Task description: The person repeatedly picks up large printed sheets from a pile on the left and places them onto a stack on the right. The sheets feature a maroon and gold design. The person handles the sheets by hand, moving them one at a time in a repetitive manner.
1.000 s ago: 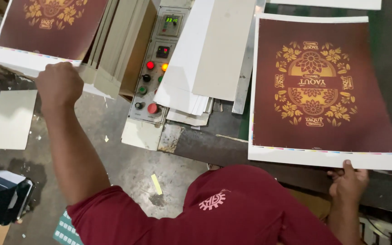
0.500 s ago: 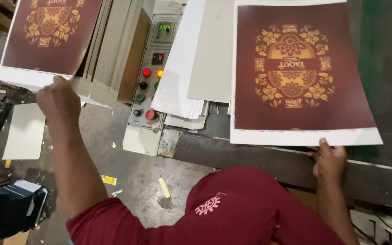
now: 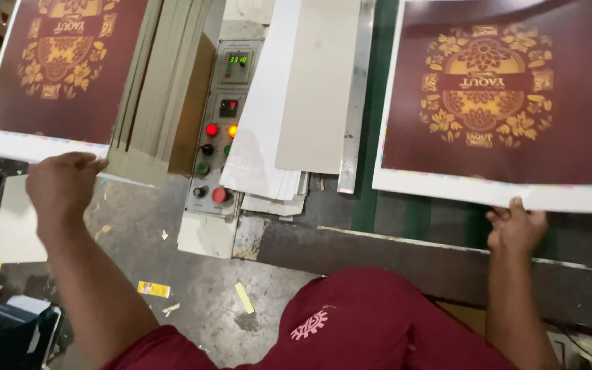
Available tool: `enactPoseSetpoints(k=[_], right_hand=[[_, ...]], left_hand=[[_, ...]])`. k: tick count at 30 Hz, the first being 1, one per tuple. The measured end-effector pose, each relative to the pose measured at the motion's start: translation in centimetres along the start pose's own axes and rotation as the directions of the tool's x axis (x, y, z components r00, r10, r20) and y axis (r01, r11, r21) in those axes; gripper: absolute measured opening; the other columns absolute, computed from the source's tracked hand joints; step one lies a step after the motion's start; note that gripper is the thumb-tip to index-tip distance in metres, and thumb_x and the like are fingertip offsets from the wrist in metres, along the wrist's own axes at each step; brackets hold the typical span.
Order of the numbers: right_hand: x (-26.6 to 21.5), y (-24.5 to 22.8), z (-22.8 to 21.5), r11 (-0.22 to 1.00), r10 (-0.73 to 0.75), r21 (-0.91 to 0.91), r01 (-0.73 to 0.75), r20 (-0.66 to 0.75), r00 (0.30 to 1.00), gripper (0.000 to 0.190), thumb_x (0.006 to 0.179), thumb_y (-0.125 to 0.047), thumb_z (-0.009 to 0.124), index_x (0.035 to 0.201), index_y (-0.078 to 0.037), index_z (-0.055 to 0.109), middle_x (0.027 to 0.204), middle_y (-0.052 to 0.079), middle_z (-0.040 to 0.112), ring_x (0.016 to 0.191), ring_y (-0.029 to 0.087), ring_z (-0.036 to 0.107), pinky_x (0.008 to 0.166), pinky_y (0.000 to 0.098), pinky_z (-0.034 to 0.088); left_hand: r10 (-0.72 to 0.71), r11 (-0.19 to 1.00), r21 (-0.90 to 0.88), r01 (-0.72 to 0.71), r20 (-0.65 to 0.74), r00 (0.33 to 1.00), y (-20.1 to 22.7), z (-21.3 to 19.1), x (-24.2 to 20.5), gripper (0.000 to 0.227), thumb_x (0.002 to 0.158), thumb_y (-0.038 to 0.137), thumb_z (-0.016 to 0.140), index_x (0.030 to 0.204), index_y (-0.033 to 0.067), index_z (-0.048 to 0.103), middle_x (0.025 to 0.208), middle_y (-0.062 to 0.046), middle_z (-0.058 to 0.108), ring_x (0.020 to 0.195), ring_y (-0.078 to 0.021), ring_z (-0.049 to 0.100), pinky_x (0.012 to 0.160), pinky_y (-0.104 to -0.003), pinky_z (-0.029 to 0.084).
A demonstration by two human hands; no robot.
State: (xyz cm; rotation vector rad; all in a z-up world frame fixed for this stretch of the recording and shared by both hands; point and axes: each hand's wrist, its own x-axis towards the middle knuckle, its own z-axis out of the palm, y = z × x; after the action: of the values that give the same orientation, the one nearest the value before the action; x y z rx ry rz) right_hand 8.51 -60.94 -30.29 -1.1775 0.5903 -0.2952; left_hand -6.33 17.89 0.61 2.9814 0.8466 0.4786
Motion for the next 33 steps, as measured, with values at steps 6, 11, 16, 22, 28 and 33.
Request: enactPoseSetpoints(k=[6, 11, 16, 22, 28, 33], right_hand=[[8.9, 1.6, 5.2, 0.967, 0.04, 0.235, -0.096, 0.232, 0.972, 0.03, 0.111, -0.005, 0.059, 0.141, -0.003, 0.054, 0.107, 0.012, 0.071, 0.079, 0.02, 0.072, 0.061, 0.0307, 0.059], [14.6, 2.6, 12.6, 0.995, -0.005, 0.101, -0.013, 0.176, 0.984, 0.031, 0.109, -0.007, 0.056, 0.14, -0.005, 0.052, 0.105, 0.01, 0.071, 0.076, 0.019, 0.072, 0.059, 0.0311, 0.061], [20.9, 1.1, 21.6, 0.991, -0.084, -0.084, 0.1, 0.175, 0.981, 0.029, 0.109, -0.008, 0.05, 0.138, -0.004, 0.049, 0.106, 0.011, 0.074, 0.076, 0.022, 0.076, 0.054, 0.0317, 0.058], [29.2, -1.9, 28.6, 0.997, -0.021, -0.061, 0.039, 0.278, 0.96, 0.034, 0.11, -0.015, 0.053, 0.143, -0.012, 0.046, 0.11, 0.011, 0.072, 0.077, 0.022, 0.076, 0.056, 0.0314, 0.059], [29.0, 3.0, 23.1, 0.989, 0.124, -0.127, -0.081, 0.378, 0.918, 0.067, 0.11, -0.013, 0.059, 0.164, -0.015, 0.02, 0.124, 0.017, 0.068, 0.098, 0.028, 0.073, 0.072, 0.0415, 0.063], [17.8, 3.5, 16.8, 0.985, 0.159, -0.136, -0.107, 0.473, 0.867, 0.069, 0.109, -0.012, 0.06, 0.168, -0.008, 0.024, 0.13, 0.02, 0.068, 0.101, 0.028, 0.074, 0.074, 0.0397, 0.062]], left_hand=[[-0.023, 0.998, 0.06, 0.017, 0.106, 0.994, 1.3, -1.6, 0.3, 0.034, 0.093, 0.041, 0.084, 0.114, 0.0141, 0.082, 0.095, -0.014, 0.077, 0.084, -0.0333, 0.073, 0.079, -0.045, 0.056], [0.109, 0.971, 0.207, -0.117, 0.05, 0.993, 0.0, 0.4, -0.1, 0.021, 0.107, 0.031, 0.07, 0.107, 0.0139, 0.082, 0.084, -0.018, 0.074, 0.083, -0.0396, 0.071, 0.08, -0.05, 0.057], [0.231, 0.816, 0.543, -0.199, 0.009, 0.973, -0.7, 3.2, -0.9, 0.026, 0.105, 0.011, 0.061, 0.08, 0.0084, 0.068, 0.079, -0.016, 0.072, 0.074, -0.0327, 0.072, 0.075, -0.043, 0.058], [0.227, 0.825, 0.542, -0.16, -0.059, 0.972, 3.2, 2.0, -2.1, 0.023, 0.104, 0.004, 0.059, 0.081, 0.0066, 0.063, 0.069, -0.013, 0.069, 0.062, -0.0235, 0.071, 0.084, -0.035, 0.057], [0.121, 0.856, 0.513, -0.072, -0.062, 0.991, 3.6, 2.8, -1.6, 0.027, 0.105, 0.005, 0.057, 0.079, 0.0049, 0.064, 0.064, -0.012, 0.069, 0.058, -0.0238, 0.068, 0.101, -0.039, 0.052], [0.128, 0.802, 0.584, -0.128, 0.042, 0.991, 2.6, 3.0, -1.0, 0.018, 0.102, 0.009, 0.055, 0.089, 0.0035, 0.067, 0.076, -0.015, 0.074, 0.071, -0.0305, 0.075, 0.075, -0.041, 0.058]])
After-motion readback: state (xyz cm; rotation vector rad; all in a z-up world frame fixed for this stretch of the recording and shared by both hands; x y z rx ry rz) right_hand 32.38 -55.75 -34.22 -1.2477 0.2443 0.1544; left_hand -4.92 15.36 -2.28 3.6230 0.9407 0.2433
